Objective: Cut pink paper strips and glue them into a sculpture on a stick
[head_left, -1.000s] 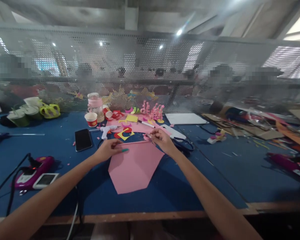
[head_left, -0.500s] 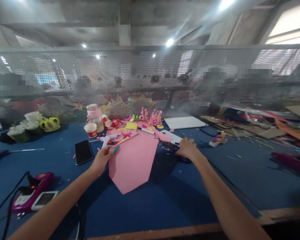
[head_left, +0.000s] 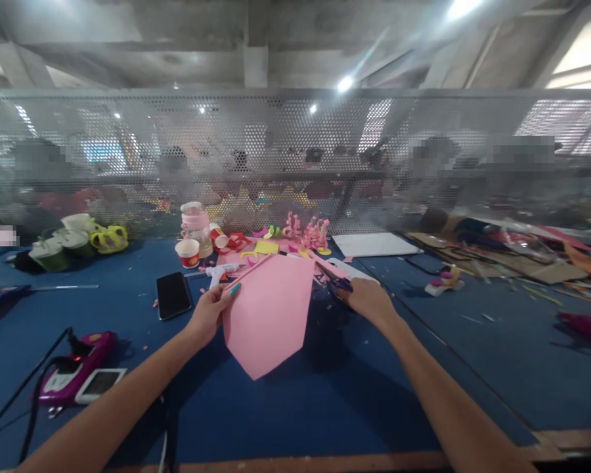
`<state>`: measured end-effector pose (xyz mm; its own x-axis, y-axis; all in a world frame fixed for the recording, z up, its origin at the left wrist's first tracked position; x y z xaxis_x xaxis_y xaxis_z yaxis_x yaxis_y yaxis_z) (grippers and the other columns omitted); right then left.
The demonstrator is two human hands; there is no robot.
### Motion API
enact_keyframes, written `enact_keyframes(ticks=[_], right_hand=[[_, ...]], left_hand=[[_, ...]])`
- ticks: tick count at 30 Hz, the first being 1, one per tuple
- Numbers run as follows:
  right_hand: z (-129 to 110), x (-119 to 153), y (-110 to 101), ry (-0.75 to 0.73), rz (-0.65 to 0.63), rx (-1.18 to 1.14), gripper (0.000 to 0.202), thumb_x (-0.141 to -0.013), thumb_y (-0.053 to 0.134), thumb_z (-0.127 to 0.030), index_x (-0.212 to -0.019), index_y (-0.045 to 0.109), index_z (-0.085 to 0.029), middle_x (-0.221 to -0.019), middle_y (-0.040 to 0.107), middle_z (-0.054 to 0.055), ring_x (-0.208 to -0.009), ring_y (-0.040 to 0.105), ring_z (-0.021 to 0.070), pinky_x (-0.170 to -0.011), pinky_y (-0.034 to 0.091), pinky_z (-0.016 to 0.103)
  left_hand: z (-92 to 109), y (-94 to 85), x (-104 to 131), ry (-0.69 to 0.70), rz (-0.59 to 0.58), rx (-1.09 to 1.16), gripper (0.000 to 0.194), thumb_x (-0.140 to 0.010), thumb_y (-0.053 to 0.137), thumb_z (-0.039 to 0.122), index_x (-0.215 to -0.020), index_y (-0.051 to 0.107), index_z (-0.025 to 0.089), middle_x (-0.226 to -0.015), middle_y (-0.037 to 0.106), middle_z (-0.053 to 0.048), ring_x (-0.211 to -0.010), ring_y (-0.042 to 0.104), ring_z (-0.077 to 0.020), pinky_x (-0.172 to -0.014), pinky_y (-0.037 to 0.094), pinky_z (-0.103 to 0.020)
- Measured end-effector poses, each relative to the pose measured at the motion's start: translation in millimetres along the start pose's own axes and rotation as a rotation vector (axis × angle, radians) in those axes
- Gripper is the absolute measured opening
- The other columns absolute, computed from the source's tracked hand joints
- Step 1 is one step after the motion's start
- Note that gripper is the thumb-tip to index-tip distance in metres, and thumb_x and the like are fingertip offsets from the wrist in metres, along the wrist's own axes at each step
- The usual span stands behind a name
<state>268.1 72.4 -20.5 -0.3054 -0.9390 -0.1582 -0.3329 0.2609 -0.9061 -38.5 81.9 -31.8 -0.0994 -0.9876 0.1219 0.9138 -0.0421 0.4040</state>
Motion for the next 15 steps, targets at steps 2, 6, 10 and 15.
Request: enact_keyframes(ticks=[2,6,10,15], right_hand=[[-5,-1,-3,-0.019,0.043,-0.122,0.025,-0.071,0.05,-0.034,-0.068,0.06,-0.012,-0.083,0.064,0.018,-0.091,0.056,0.0332,-0.075,0.041,0.04],[-18,2,-4,-0.072,0.058,-0.411,0.042,-0.077,0.036,-0.051,-0.066,0.056,-0.016,-0.069,0.065,0.01,-0.067,0.062,0.0232,-0.06,0.047,0.033],[-40,16,6,-0.13,-0.108,-1.048,0.045,-0.064,0.049,-0.064,-0.063,0.051,-0.019,-0.043,0.055,-0.001,-0.036,0.053,0.015,-0.045,0.048,0.031],[-63,35,20,-0.135,-0.299,-1.404,0.041,-0.055,0.065,-0.056,-0.059,0.047,-0.02,-0.025,0.036,-0.011,-0.017,0.028,0.0052,-0.024,0.037,0.019]], left_hand=[[2,0.3,1,0.007,0.008,-0.006,0.037,-0.038,0.08,0.025,-0.069,0.063,0.014,-0.056,0.065,0.002,-0.047,0.057,-0.0076,-0.041,0.043,-0.014],[5,1.0,4,0.011,0.018,-0.022,0.037,-0.038,0.08,0.026,-0.067,0.061,0.013,-0.053,0.064,0.003,-0.043,0.055,-0.0073,-0.037,0.04,-0.014],[6,-2.0,3,0.054,0.055,0.03,0.034,-0.042,0.079,0.023,-0.07,0.061,0.014,-0.054,0.063,0.004,-0.043,0.055,-0.0068,-0.038,0.041,-0.013],[3,-3.6,3,0.074,0.098,0.107,0.034,-0.044,0.077,0.016,-0.072,0.059,0.016,-0.054,0.064,0.005,-0.045,0.056,-0.0073,-0.042,0.044,-0.014]])
Point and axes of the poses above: each hand's wrist, its own x-axis away from the middle knuckle, its own y-axis out of the palm, z = x × y, the point moved 6 cm from there along -x, towards the middle knuckle
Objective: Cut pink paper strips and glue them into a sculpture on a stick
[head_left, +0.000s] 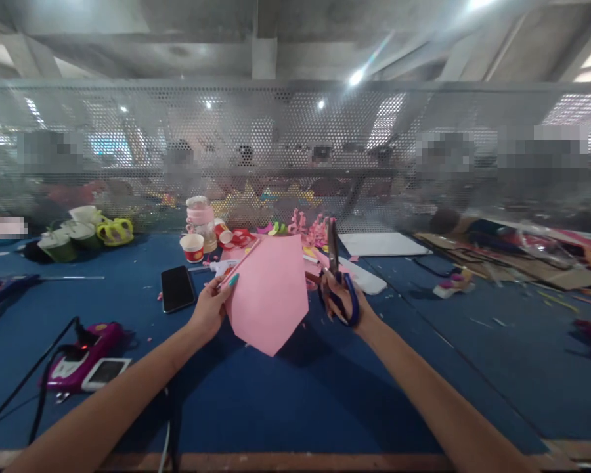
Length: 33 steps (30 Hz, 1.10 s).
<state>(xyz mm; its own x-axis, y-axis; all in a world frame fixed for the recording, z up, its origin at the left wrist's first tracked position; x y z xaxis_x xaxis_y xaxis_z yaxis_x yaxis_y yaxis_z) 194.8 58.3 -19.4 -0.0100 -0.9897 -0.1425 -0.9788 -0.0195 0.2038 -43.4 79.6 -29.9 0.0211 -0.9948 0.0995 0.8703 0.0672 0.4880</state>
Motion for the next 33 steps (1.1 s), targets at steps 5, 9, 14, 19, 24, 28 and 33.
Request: enact_keyframes(ticks=[5,9,14,19,24,28,33], right_hand=[[7,7,17,0.048,-0.03,0.019,0.039,-0.049,0.075,-0.035,-0.057,0.04,-0.02,-0.026,0.035,-0.014,-0.016,0.029,0.0046,-0.022,0.037,0.018],[2,6,11,0.039,0.013,0.085,0.039,-0.05,0.074,-0.032,-0.057,0.039,-0.02,-0.025,0.034,-0.014,-0.016,0.029,0.0048,-0.022,0.038,0.019],[-5,2,-2,0.077,-0.026,0.205,0.038,-0.05,0.073,-0.034,-0.058,0.038,-0.021,-0.025,0.033,-0.014,-0.016,0.028,0.0048,-0.019,0.032,0.017],[-8,1,-8,0.069,-0.068,0.353,0.035,-0.051,0.072,-0.032,-0.057,0.04,-0.02,-0.031,0.037,-0.013,-0.019,0.032,0.0046,-0.021,0.029,0.017],[-3,-4,-11,0.074,-0.045,0.405,0.036,-0.048,0.072,-0.038,-0.062,0.043,-0.02,-0.037,0.04,-0.011,-0.022,0.034,0.0066,-0.023,0.028,0.02],[-13,-5,-21,-0.076,0.073,0.503,0.034,-0.056,0.063,-0.046,-0.07,0.049,-0.019,-0.051,0.052,-0.004,-0.031,0.041,0.0086,-0.031,0.032,0.022],[-42,10,-42,-0.404,0.41,0.664,0.034,-0.065,0.052,-0.051,-0.074,0.048,-0.018,-0.059,0.053,0.001,-0.048,0.049,0.0139,-0.044,0.038,0.025]], left_hand=[[-3,5.6,3,0.001,-0.076,-0.077,0.039,-0.043,0.078,0.016,-0.079,0.062,0.016,-0.062,0.067,0.002,-0.054,0.06,-0.0094,-0.048,0.046,-0.016],[-5,10.0,6,-0.039,-0.176,-0.193,0.041,-0.043,0.078,0.018,-0.081,0.066,0.015,-0.07,0.069,-0.001,-0.059,0.06,-0.011,-0.053,0.047,-0.019],[-9,14.6,9,-0.129,-0.277,-0.31,0.032,-0.048,0.075,0.033,-0.072,0.069,0.014,-0.061,0.066,-0.001,-0.05,0.056,-0.0092,-0.047,0.043,-0.017],[-16,18.8,13,-0.214,-0.371,-0.433,0.025,-0.051,0.074,0.032,-0.066,0.069,0.013,-0.053,0.063,-0.002,-0.046,0.056,-0.0106,-0.046,0.045,-0.019],[-22,20.6,16,-0.272,-0.404,-0.469,0.018,-0.051,0.074,0.025,-0.063,0.067,0.013,-0.05,0.063,-0.003,-0.043,0.056,-0.011,-0.043,0.046,-0.019],[-20,23.4,13,-0.261,-0.362,-0.399,0.018,-0.049,0.076,0.02,-0.06,0.063,0.012,-0.049,0.062,-0.003,-0.042,0.057,-0.0111,-0.044,0.048,-0.021],[-2,25.3,2,-0.164,-0.2,-0.136,0.019,-0.053,0.072,0.007,-0.067,0.06,0.013,-0.054,0.063,-0.001,-0.045,0.059,-0.0108,-0.049,0.051,-0.021]])
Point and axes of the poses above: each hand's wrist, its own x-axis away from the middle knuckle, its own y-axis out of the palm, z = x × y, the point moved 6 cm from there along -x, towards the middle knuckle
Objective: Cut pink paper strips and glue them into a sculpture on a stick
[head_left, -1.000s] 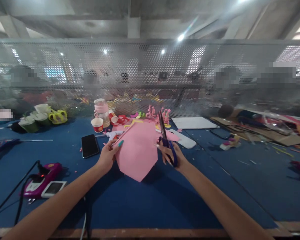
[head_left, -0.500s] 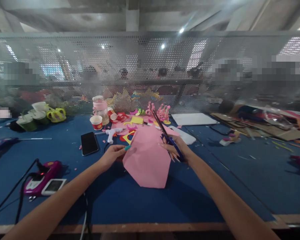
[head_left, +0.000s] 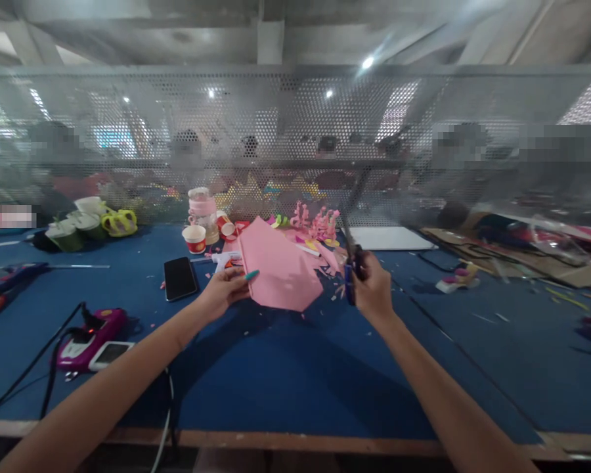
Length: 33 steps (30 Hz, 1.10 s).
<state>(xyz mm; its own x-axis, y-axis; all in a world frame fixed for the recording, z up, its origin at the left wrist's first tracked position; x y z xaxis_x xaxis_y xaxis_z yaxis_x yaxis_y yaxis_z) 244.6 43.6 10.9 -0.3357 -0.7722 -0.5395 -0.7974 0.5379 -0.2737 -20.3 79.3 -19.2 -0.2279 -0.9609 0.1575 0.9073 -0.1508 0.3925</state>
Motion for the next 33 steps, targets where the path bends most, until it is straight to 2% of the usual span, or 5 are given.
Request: enact_keyframes(ticks=[2,6,15,25,33], right_hand=[[-1,4,0,0.001,-0.002,-0.094,0.038,-0.065,0.052,-0.055,-0.075,0.047,-0.019,-0.056,0.05,0.0,-0.044,0.046,0.0123,-0.04,0.037,0.024],[-4,24,33,0.195,-0.327,-0.418,0.042,-0.064,0.053,-0.06,-0.081,0.046,-0.022,-0.05,0.045,-0.006,-0.032,0.034,0.0068,-0.03,0.029,0.02],[-23,76,84,0.434,-0.789,-0.507,0.043,-0.064,0.053,-0.062,-0.064,0.042,-0.02,-0.044,0.031,-0.009,-0.033,0.03,0.004,-0.031,0.025,0.016],[-28,79,81,0.301,-0.76,-0.465,0.045,-0.071,0.045,-0.062,-0.061,0.036,-0.02,-0.044,0.027,-0.009,-0.034,0.024,0.0031,-0.031,0.02,0.017],[-27,89,84,0.404,-0.826,-0.485,0.047,-0.067,0.046,-0.067,-0.064,0.036,-0.02,-0.043,0.029,-0.01,-0.031,0.026,0.0032,-0.03,0.024,0.017]], left_hand=[[10,1.6,-4,0.052,0.038,0.06,0.021,-0.057,0.067,0.003,-0.074,0.059,0.013,-0.057,0.065,-0.001,-0.047,0.06,-0.011,-0.049,0.051,-0.021],[35,9.2,-14,0.18,0.114,0.127,0.02,-0.062,0.06,-0.001,-0.075,0.056,0.014,-0.05,0.062,0.001,-0.043,0.058,-0.0103,-0.049,0.05,-0.021],[82,33.7,-26,0.35,0.097,0.268,0.019,-0.066,0.053,-0.004,-0.069,0.057,0.015,-0.051,0.063,0.002,-0.046,0.058,-0.0079,-0.049,0.05,-0.017],[67,45.8,-16,0.301,0.12,0.242,0.017,-0.063,0.057,-0.002,-0.068,0.057,0.014,-0.051,0.063,0.002,-0.047,0.059,-0.0083,-0.047,0.049,-0.017],[71,40.5,-20,0.284,0.147,0.296,0.015,-0.066,0.056,0.0,-0.068,0.056,0.015,-0.053,0.064,0.002,-0.048,0.059,-0.0102,-0.051,0.05,-0.022]])
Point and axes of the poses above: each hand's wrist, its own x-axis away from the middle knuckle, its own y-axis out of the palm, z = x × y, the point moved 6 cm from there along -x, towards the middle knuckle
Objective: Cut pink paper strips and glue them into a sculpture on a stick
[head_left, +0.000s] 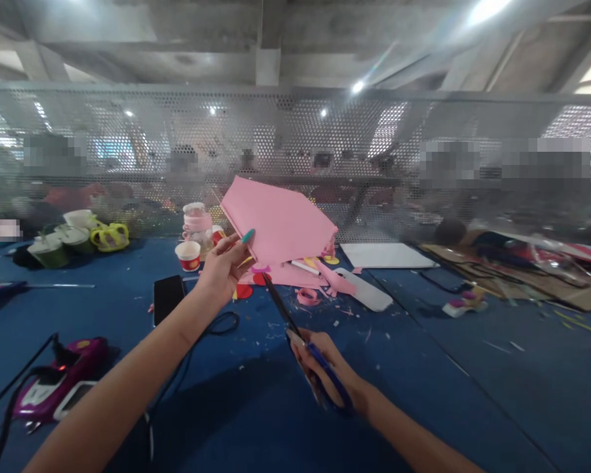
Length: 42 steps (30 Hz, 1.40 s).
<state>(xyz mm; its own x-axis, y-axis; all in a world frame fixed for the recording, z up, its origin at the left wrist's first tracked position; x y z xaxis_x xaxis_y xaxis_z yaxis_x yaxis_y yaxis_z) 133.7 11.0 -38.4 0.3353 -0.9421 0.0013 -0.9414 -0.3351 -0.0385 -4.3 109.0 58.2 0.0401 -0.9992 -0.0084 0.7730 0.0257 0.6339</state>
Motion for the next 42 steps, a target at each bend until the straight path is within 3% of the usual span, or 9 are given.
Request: enact_keyframes(ticks=[11,14,17,20,26,30,36,40,42], right_hand=[[-2,-2,-4,0.004,0.07,-0.107,0.053,-0.06,0.047,-0.071,-0.063,0.038,-0.019,-0.045,0.032,-0.009,-0.035,0.027,0.0025,-0.032,0.023,0.015],[-2,-1,-6,-0.006,0.084,-0.089,0.052,-0.062,0.048,-0.07,-0.062,0.039,-0.019,-0.045,0.033,-0.008,-0.035,0.029,0.0032,-0.032,0.025,0.015],[-2,-2,-6,-0.001,0.08,-0.107,0.051,-0.062,0.049,-0.068,-0.062,0.04,-0.018,-0.044,0.033,-0.009,-0.034,0.029,0.0025,-0.031,0.025,0.015],[2,-4,-6,0.017,0.104,-0.169,0.052,-0.06,0.052,-0.069,-0.062,0.041,-0.018,-0.043,0.034,-0.009,-0.032,0.028,0.0018,-0.03,0.025,0.014],[11,-15,-13,0.057,0.151,-0.423,0.052,-0.057,0.054,-0.069,-0.059,0.043,-0.018,-0.04,0.041,-0.007,-0.028,0.033,0.0031,-0.025,0.024,0.013],[-1,-20,-12,0.01,-0.061,-0.547,0.054,-0.069,0.037,-0.068,-0.052,0.04,-0.017,-0.042,0.053,0.0,-0.024,0.038,0.0058,-0.021,0.027,0.015],[-1,-23,13,0.238,-0.679,-0.548,0.055,-0.084,0.018,-0.053,-0.053,0.043,-0.015,-0.038,0.051,0.001,-0.016,0.028,0.0048,-0.014,0.021,0.015],[-17,-50,21,0.288,-0.856,-0.572,0.061,-0.084,0.01,-0.056,-0.054,0.044,-0.015,-0.035,0.045,-0.001,-0.017,0.026,0.0051,-0.015,0.022,0.015],[-33,-67,18,0.247,-0.817,-0.661,0.063,-0.083,0.007,-0.058,-0.055,0.043,-0.015,-0.037,0.043,-0.003,-0.02,0.022,0.0028,-0.017,0.02,0.012]], left_hand=[[-15,4.8,5,-0.024,-0.054,-0.056,0.015,-0.064,0.059,0.0,-0.068,0.057,0.015,-0.059,0.065,0.0,-0.053,0.06,-0.0103,-0.056,0.05,-0.022],[-5,1.4,-1,-0.049,-0.058,-0.029,0.014,-0.067,0.058,0.001,-0.072,0.06,0.014,-0.057,0.064,0.0,-0.051,0.06,-0.0098,-0.06,0.052,-0.025],[14,1.9,-9,-0.115,-0.159,0.023,0.015,-0.077,0.051,0.009,-0.083,0.063,0.013,-0.055,0.063,0.0,-0.05,0.06,-0.0101,-0.065,0.054,-0.03],[30,-6.7,-15,-0.194,-0.076,0.052,0.021,-0.082,0.043,0.01,-0.087,0.063,0.011,-0.054,0.063,-0.002,-0.05,0.062,-0.0095,-0.055,0.053,-0.019],[29,0.4,-7,-0.35,-0.142,0.192,0.029,-0.085,0.033,0.009,-0.1,0.059,0.01,-0.061,0.067,-0.005,-0.053,0.064,-0.011,-0.051,0.053,-0.015],[23,6.2,1,-0.419,-0.174,0.172,0.034,-0.086,0.03,0.009,-0.106,0.057,0.013,-0.067,0.069,-0.006,-0.057,0.065,-0.011,-0.053,0.053,-0.014],[23,8.4,3,-0.488,-0.218,0.155,0.033,-0.085,0.03,0.008,-0.097,0.061,0.011,-0.078,0.069,-0.01,-0.065,0.067,-0.0128,-0.054,0.053,-0.014],[23,9.7,6,-0.544,-0.252,0.161,0.029,-0.083,0.036,0.006,-0.095,0.062,0.01,-0.079,0.069,-0.01,-0.061,0.066,-0.0122,-0.055,0.053,-0.014],[25,9.5,7,-0.547,-0.239,0.169,0.029,-0.082,0.036,0.005,-0.095,0.062,0.009,-0.075,0.069,-0.01,-0.059,0.066,-0.0121,-0.054,0.053,-0.014]])
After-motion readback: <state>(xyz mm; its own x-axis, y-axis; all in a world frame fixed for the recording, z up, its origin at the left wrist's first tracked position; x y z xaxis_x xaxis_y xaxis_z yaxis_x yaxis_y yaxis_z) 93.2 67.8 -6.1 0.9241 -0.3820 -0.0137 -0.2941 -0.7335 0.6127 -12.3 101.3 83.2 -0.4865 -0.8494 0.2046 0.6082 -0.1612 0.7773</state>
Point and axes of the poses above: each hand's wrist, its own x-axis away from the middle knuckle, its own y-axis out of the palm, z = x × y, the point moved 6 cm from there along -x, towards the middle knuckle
